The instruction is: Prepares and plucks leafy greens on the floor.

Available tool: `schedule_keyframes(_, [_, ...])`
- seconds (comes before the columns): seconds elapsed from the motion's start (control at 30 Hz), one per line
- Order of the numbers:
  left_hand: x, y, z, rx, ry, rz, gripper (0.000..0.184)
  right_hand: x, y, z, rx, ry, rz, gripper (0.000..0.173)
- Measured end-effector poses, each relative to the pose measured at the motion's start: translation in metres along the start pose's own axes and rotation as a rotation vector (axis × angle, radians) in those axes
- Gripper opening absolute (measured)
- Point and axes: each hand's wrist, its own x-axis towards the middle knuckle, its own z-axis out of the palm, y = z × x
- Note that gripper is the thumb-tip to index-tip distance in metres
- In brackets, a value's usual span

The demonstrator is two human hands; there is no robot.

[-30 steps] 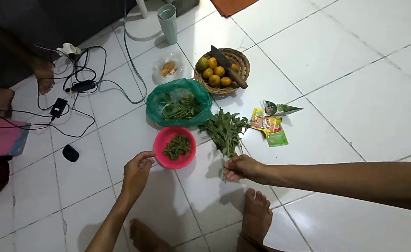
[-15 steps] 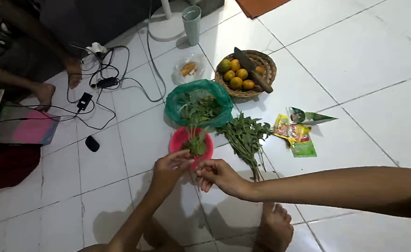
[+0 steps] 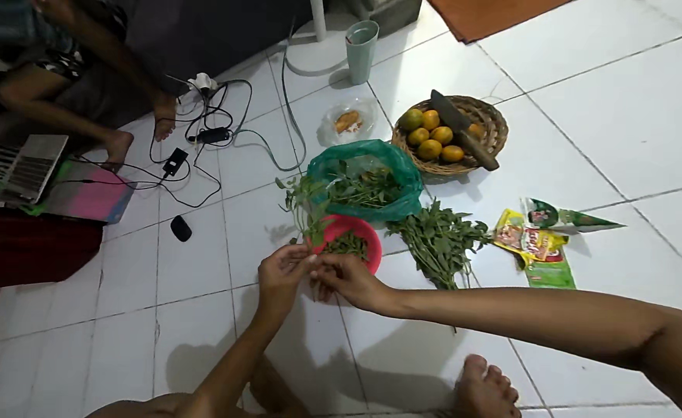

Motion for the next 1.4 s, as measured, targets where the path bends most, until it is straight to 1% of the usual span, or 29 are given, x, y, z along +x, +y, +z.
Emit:
schedule_keyframes(0.07, [0.001, -0.001, -0.001, -0.016, 0.028, 0.018, 0.02, 0.0, -0.005, -0.004, -0.127, 0.017, -0.012, 0.023])
schedule_keyframes(0.13, [0.002, -0.003, -0.003, -0.03, 0.064, 0.037, 0.021, 0.001, -0.005, -0.008, -0.299, 0.108, -0.107, 0.028])
schedule_keyframes(0.2, [0.002, -0.004, -0.005, -0.011, 0.096, 0.062, 0.021, 0.004, 0.0, -0.012, -0.457, 0.228, -0.325, 0.028])
schedule_keyframes(0.27, [0.002, -0.004, -0.005, 0.034, 0.117, 0.094, 0.02, 0.01, -0.001, -0.016, -0.6, 0.297, -0.554, 0.026])
schedule_keyframes(0.33, [0.001, -0.004, -0.004, 0.072, 0.12, 0.13, 0.02, 0.014, -0.005, -0.018, -0.72, 0.306, -0.672, 0.027])
schedule_keyframes(0.43, [-0.001, -0.007, -0.003, 0.116, 0.116, 0.185, 0.02, 0.021, -0.008, -0.02, -0.835, 0.305, -0.723, 0.025])
schedule_keyframes(0.53, [0.0, -0.008, -0.004, 0.139, 0.137, 0.228, 0.019, 0.026, -0.005, -0.022, -0.873, 0.357, -0.787, 0.021])
schedule_keyframes(0.63, [0.0, -0.006, -0.003, 0.146, 0.144, 0.248, 0.018, 0.027, -0.005, -0.024, -0.921, 0.361, -0.817, 0.02])
schedule_keyframes(0.73, [-0.002, -0.006, -0.002, 0.172, 0.137, 0.264, 0.016, 0.03, -0.003, -0.027, -1.005, 0.391, -0.927, 0.016])
schedule_keyframes(0.87, [-0.003, -0.007, 0.0, 0.229, 0.155, 0.291, 0.016, 0.032, -0.001, -0.03, -1.124, 0.424, -1.065, 0.015])
schedule_keyframes(0.93, [-0.003, -0.008, 0.0, 0.238, 0.168, 0.308, 0.015, 0.032, -0.001, -0.03, -1.179, 0.435, -1.119, 0.016])
schedule_keyframes(1.0, [-0.002, -0.009, 0.001, 0.236, 0.169, 0.313, 0.015, 0.033, 0.0, -0.029, -1.18, 0.437, -1.15, 0.019])
schedule_keyframes(1.03, [-0.003, -0.008, 0.002, 0.233, 0.165, 0.305, 0.016, 0.032, 0.0, -0.028, -1.129, 0.434, -1.131, 0.021])
schedule_keyframes(1.07, [-0.004, -0.007, 0.003, 0.229, 0.164, 0.298, 0.016, 0.031, 0.0, -0.026, -1.03, 0.426, -1.067, 0.021])
schedule_keyframes(1.1, [-0.004, -0.006, 0.004, 0.222, 0.166, 0.303, 0.016, 0.029, -0.001, -0.023, -0.883, 0.407, -0.942, 0.021])
schedule_keyframes(1.13, [-0.003, -0.006, 0.005, 0.215, 0.173, 0.322, 0.016, 0.026, -0.003, -0.021, -0.708, 0.38, -0.763, 0.02])
schedule_keyframes(1.2, [-0.001, -0.005, 0.005, 0.204, 0.179, 0.361, 0.017, 0.022, -0.016, -0.02, -0.359, 0.297, -0.35, 0.017])
schedule_keyframes(1.23, [0.001, -0.005, 0.005, 0.197, 0.18, 0.368, 0.017, 0.023, -0.021, -0.02, -0.218, 0.276, -0.201, 0.014])
schedule_keyframes(1.27, [0.002, -0.005, 0.005, 0.193, 0.182, 0.365, 0.016, 0.024, -0.024, -0.019, -0.121, 0.281, -0.118, 0.013])
schedule_keyframes(1.3, [0.003, -0.005, 0.005, 0.189, 0.186, 0.36, 0.016, 0.026, -0.025, -0.017, -0.069, 0.298, -0.084, 0.012])
schedule_keyframes(1.4, [0.006, -0.004, 0.007, 0.218, 0.203, 0.334, 0.017, 0.031, -0.021, -0.016, -0.06, 0.366, -0.066, 0.012])
